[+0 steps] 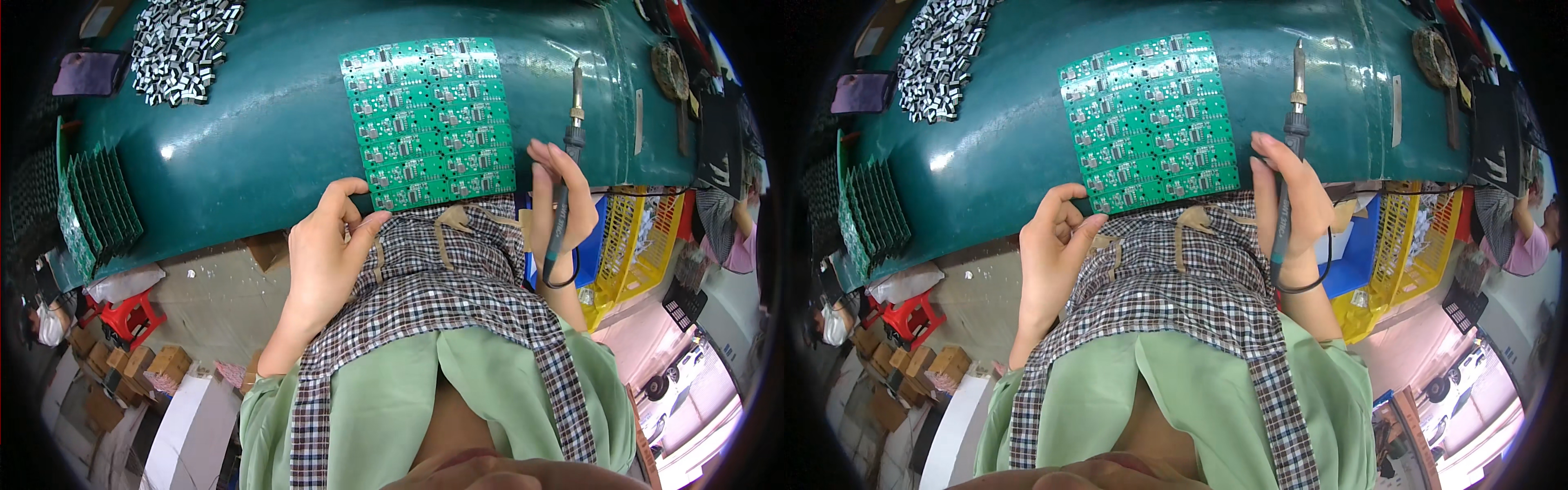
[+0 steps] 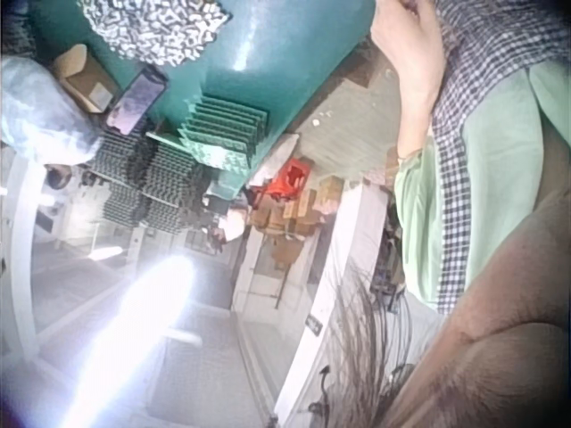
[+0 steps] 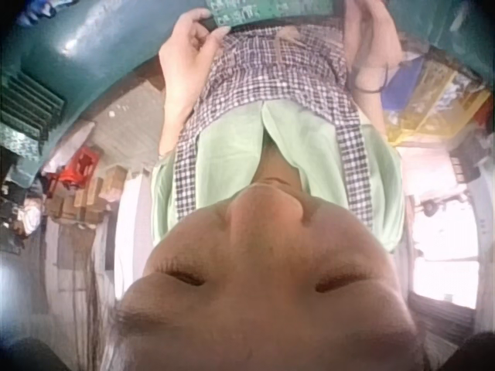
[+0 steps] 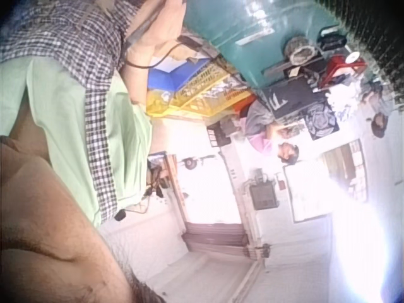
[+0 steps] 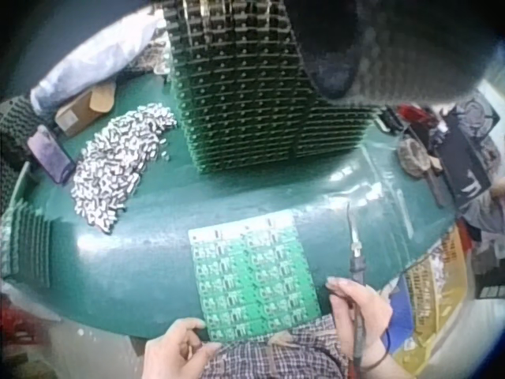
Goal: The person solders electronic components onto a green circuit board at a workbench. This is done using a soldering iron and solder wire.
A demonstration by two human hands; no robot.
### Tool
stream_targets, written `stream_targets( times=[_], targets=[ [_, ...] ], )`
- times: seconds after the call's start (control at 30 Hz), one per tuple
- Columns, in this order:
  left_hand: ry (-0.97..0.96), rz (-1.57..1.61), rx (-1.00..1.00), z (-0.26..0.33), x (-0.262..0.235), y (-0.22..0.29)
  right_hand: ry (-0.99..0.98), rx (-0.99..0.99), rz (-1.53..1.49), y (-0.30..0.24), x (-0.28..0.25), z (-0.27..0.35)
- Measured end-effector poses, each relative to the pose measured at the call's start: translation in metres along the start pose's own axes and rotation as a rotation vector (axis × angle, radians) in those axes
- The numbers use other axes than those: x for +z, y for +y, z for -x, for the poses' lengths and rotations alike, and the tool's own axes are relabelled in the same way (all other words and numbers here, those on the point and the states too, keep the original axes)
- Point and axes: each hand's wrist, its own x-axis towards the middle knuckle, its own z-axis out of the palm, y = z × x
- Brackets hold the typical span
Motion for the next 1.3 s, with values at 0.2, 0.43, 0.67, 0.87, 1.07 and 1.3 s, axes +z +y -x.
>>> stream_targets(
  times=[0.2, 0.43, 0.67, 0.87, 1.07, 1.3],
  targets=[
    [-0.035, 0.131, 0.021, 0.002, -0.001, -0.001, -0.053, 0.045, -0.021, -0.011, 0.012, 0.003],
    [0.102, 0.657, 0.084, 0.015, 0.007, -0.002, 0.034, 0.065, -0.255, -0.015, 0.013, 0.012],
    [0.087, 1.009, 0.210, 0.019, -0.001, -0.001, 0.026, -0.099, -0.282, -0.029, 0.014, 0.008],
    [0.178, 1.270, 0.109, 0.034, -0.041, -0.034, 0.009, 0.028, -0.241, -0.043, 0.003, 0.018],
    [0.869, 0.925, 0.365, 0.082, -0.179, -0.095, 0.057, 0.034, -0.238, -0.021, -0.006, 0.024],
    [0.937, 0.914, 0.229, 0.063, -0.338, -0.189, 0.193, -0.087, -0.225, -0.008, -0.011, 0.020]
  ],
)
